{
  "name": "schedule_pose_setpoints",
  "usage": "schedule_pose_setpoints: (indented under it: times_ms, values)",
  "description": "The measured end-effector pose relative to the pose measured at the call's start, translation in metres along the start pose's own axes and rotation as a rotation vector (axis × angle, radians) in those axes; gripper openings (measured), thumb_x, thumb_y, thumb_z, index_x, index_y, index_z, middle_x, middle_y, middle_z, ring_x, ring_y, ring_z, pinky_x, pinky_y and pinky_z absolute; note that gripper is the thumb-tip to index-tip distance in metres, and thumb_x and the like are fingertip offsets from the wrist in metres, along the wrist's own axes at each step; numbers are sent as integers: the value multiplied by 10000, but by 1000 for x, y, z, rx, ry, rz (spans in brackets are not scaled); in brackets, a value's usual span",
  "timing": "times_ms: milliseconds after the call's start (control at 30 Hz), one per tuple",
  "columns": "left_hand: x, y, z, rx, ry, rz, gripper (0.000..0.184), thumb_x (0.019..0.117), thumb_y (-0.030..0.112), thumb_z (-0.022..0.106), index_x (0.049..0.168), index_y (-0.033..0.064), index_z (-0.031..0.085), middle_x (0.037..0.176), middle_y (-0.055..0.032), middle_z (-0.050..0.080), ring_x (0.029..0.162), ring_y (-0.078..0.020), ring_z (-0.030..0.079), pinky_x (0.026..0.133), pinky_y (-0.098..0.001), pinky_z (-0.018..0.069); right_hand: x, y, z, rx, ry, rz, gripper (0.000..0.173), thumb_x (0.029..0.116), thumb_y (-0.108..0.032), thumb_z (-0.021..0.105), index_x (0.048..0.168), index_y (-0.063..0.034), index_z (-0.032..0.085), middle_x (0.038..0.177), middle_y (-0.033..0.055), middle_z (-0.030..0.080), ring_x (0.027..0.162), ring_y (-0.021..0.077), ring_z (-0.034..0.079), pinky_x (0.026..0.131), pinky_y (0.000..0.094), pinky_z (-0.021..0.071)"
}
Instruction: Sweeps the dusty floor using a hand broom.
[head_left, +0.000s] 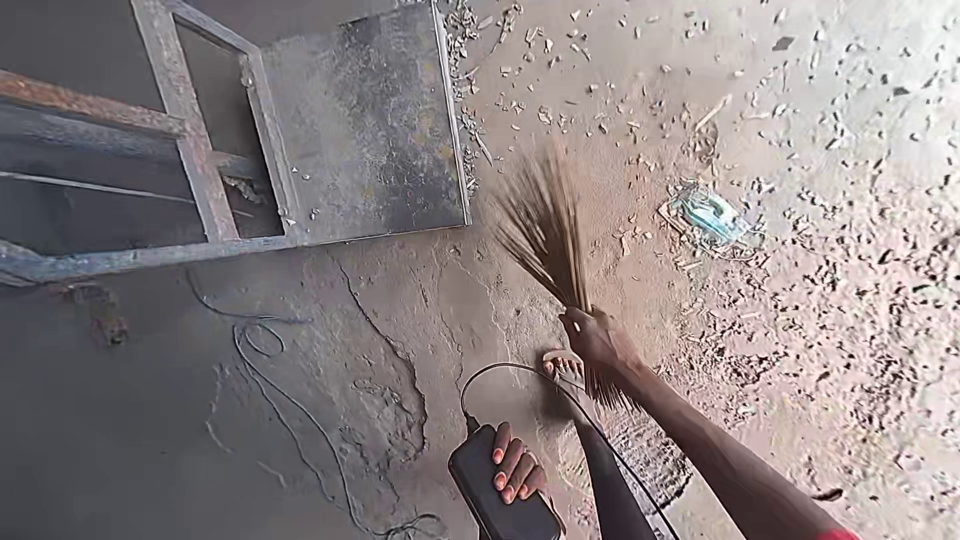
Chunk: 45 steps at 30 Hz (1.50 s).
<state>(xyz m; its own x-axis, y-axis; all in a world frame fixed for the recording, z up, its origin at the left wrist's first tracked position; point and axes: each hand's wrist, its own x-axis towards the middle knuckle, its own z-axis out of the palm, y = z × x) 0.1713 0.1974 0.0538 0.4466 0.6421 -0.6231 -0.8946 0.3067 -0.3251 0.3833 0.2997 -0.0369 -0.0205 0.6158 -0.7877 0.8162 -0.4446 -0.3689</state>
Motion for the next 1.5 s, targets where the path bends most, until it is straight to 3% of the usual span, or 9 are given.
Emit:
schedule_pose_setpoints:
  times_ms: [100, 233, 300, 467, 700, 867, 1100, 1267, 1500]
  values:
    - [15, -10, 43, 78, -123, -106, 305, 999, 232, 532, 982, -2, 726, 772, -72, 739, 701, -163, 745, 655, -261, 592, 75, -21, -25, -74, -191, -15, 456, 1094, -411, 400, 1240, -70, 666, 1181, 258, 675, 1106, 460, 656, 848, 642, 506]
    - [41, -6, 90, 220, -241, -248, 286, 1000, 139, 505, 1048, -58, 707, 874, -116, 758, 818, -194, 759, 759, -310, 609, 88, 9, -39, 244, 194, 150, 407, 1103, -383, 430, 1053, -70, 686, 929, 211, 703, 908, 419, 700, 724, 614, 519]
    - [49, 1, 86, 157, -104, -50, 231, 936, 130, 552, 862, -52, 674, 724, -115, 726, 644, -197, 743, 594, -295, 614, 63, -6, -41, 338, 334, 211, 333, 1093, -330, 464, 1032, -77, 673, 841, 194, 685, 817, 402, 699, 673, 580, 523]
    - [106, 66, 48, 64, -75, 153, 300, 952, 203, 512, 748, 15, 626, 637, -59, 680, 559, -163, 707, 508, -257, 567, 102, -71, -47, 72, -166, -39, 311, 1065, -255, 452, 1245, -103, 655, 1156, 230, 674, 1068, 432, 667, 816, 612, 520]
    - [131, 99, 131, 214, -170, 329, 206, 882, 67, 573, 733, -46, 657, 667, -97, 724, 545, -124, 707, 523, -179, 547, 142, -58, -37, 576, 651, 252, 244, 1046, -265, 514, 951, -101, 668, 708, 119, 640, 666, 312, 663, 565, 509, 472]
    - [155, 71, 145, 209, -104, 453, 178, 878, 4, 539, 714, -56, 575, 626, -68, 688, 509, -53, 662, 490, -126, 489, 157, -86, -24, 249, -93, -65, 258, 1027, -236, 530, 1206, -162, 701, 1089, 193, 694, 1018, 404, 676, 779, 590, 528]
    - [174, 45, 146, 262, -83, 424, 211, 887, 22, 539, 694, -49, 588, 613, -72, 696, 502, -74, 676, 479, -139, 500, 174, -53, -43, 572, 616, 175, 199, 1016, -227, 535, 983, -97, 683, 777, 147, 670, 733, 348, 694, 593, 516, 515]
    - [184, 45, 141, 219, -11, 521, 201, 887, -18, 506, 714, -81, 587, 623, -89, 702, 490, -76, 671, 479, -139, 499, 163, -52, -27, 183, -149, -124, 257, 1014, -221, 538, 1209, -152, 690, 1099, 203, 682, 1014, 412, 671, 774, 595, 521]
    - [185, 51, 148, 218, -43, 559, 248, 880, 25, 518, 644, -40, 554, 556, -80, 662, 433, -82, 640, 410, -144, 464, 173, -44, -40, 563, 547, 233, 199, 1025, -224, 528, 1016, -94, 679, 828, 168, 671, 756, 367, 683, 610, 547, 506]
